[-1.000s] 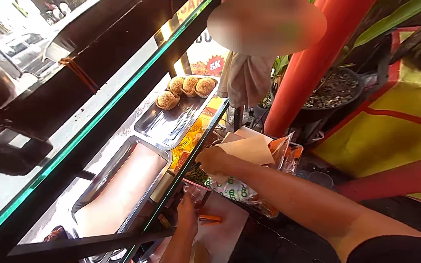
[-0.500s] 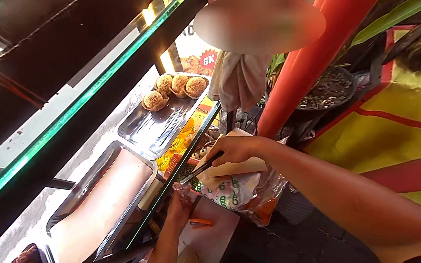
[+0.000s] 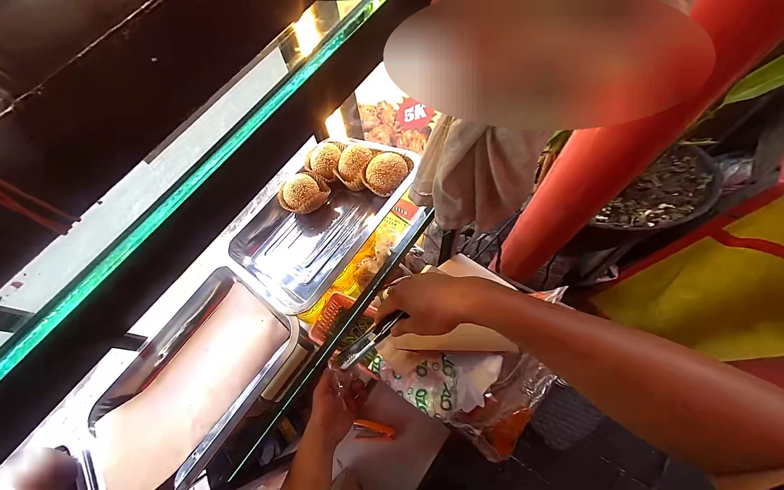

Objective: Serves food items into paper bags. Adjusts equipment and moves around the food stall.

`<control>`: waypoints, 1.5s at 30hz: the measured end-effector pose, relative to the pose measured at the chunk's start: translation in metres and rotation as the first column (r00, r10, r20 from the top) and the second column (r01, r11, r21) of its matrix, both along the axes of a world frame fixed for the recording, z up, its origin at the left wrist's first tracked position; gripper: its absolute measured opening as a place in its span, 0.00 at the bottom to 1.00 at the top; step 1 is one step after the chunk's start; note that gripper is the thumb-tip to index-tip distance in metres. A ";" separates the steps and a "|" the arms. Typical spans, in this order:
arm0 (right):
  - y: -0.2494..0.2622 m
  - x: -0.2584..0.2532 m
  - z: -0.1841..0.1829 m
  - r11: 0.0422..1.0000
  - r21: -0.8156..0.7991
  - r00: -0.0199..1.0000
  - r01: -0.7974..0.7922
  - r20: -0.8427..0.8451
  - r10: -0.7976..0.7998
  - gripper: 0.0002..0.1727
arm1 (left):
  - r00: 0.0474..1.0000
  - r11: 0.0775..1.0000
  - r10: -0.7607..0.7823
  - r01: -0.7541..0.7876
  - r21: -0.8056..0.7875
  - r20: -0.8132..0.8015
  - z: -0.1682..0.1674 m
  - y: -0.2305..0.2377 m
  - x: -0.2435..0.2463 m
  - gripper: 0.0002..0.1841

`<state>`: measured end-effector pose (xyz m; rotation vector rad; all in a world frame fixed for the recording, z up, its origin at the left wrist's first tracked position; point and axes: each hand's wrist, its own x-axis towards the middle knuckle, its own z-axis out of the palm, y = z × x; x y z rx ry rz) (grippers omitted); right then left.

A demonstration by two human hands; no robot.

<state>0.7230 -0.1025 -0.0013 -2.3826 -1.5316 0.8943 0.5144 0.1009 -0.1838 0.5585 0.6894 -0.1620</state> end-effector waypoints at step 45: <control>-0.022 0.045 -0.033 0.919 0.201 0.865 0.339 -0.452 -0.220 0.13 | 0.984 0.959 0.171 -0.153 0.239 -0.056 0.009 -0.004 0.017 0.25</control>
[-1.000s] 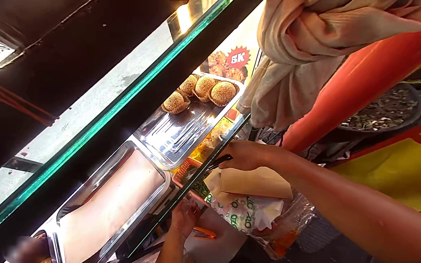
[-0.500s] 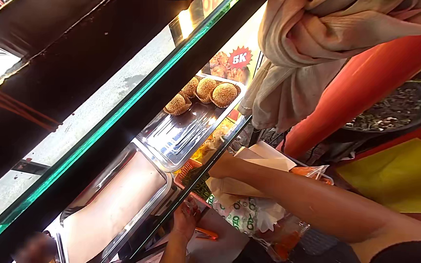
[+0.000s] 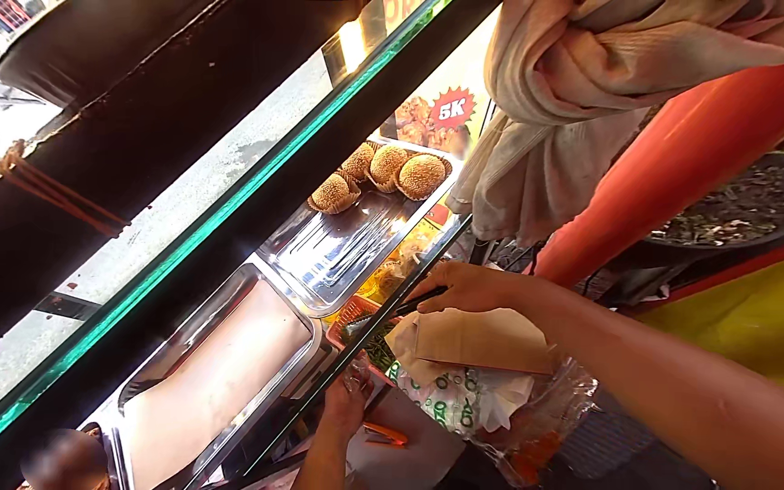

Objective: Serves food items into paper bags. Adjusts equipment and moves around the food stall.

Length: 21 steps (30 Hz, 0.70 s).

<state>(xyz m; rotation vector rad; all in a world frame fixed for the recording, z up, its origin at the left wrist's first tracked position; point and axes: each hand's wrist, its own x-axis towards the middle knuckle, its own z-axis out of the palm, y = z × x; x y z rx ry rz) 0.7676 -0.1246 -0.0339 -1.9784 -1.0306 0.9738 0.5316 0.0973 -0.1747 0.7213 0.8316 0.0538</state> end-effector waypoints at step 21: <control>0.010 -0.025 0.015 0.941 -0.259 0.919 -0.219 0.270 0.287 0.16 | 1.000 0.999 0.023 -0.023 -0.041 -0.006 0.018 -0.009 0.008 0.22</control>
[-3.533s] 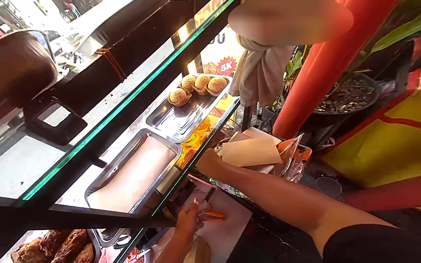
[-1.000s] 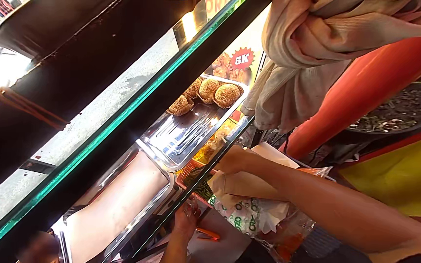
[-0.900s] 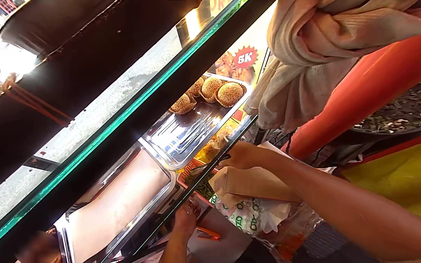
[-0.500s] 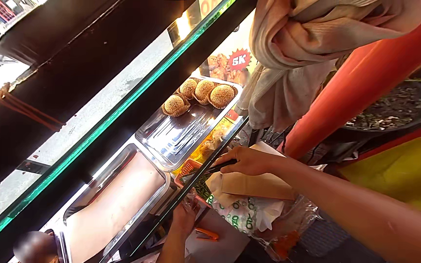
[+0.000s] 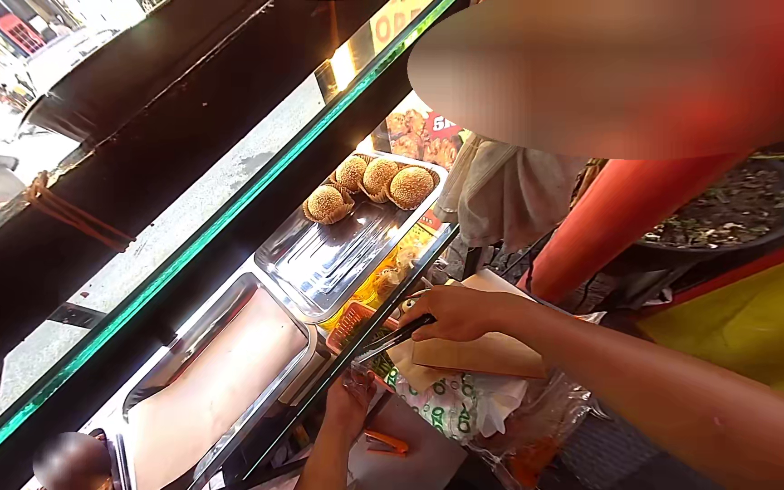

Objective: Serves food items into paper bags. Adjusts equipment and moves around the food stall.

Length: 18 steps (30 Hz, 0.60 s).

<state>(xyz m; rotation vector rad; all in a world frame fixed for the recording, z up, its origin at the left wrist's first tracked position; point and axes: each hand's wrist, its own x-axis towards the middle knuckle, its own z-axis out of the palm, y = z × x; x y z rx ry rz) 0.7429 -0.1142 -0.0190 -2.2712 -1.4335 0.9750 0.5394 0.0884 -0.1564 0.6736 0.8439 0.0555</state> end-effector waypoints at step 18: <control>0.005 0.000 0.011 0.999 0.017 0.986 -0.027 0.163 0.024 0.17 | 0.991 0.991 0.130 -0.131 -0.036 -0.028 0.003 -0.002 0.010 0.17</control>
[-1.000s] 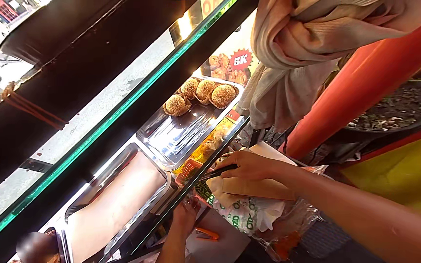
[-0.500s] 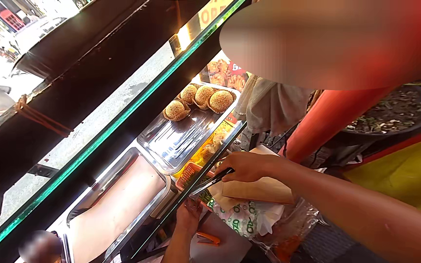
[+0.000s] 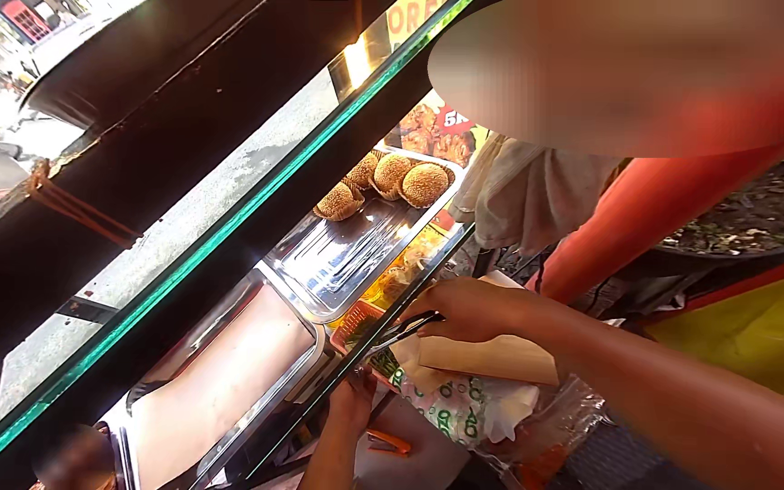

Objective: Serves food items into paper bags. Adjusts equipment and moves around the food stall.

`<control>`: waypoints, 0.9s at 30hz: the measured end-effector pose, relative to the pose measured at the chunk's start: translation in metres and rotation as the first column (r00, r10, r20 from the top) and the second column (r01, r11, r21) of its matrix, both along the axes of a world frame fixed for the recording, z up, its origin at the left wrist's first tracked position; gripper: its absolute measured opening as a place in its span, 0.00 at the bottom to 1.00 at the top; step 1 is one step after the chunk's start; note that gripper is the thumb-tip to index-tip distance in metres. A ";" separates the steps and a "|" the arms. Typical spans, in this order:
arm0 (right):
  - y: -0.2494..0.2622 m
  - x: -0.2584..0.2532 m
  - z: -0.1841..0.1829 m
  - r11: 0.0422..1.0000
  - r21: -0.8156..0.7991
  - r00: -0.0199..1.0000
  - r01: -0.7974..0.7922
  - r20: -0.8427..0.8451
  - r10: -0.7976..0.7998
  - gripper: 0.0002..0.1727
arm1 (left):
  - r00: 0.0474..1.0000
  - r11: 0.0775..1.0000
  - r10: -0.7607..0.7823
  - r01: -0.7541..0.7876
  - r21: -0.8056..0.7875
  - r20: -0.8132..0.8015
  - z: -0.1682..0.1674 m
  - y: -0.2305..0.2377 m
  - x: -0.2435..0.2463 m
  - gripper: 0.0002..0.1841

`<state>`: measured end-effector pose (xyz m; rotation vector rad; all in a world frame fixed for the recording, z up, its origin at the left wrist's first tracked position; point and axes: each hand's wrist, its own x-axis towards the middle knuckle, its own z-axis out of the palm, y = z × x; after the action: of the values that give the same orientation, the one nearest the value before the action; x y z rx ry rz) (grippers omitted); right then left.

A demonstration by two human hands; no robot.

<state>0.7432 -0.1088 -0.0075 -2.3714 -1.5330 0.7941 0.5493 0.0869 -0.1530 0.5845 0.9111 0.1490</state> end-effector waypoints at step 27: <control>-0.024 0.041 -0.022 0.971 0.149 0.965 0.185 -0.215 -0.151 0.12 | 0.996 0.962 0.030 -0.006 0.274 -0.086 -0.004 0.003 -0.013 0.20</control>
<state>0.7842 -0.1331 -0.0297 -2.1889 -1.2468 0.8048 0.5364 0.0895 -0.1571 0.8455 0.9908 0.2701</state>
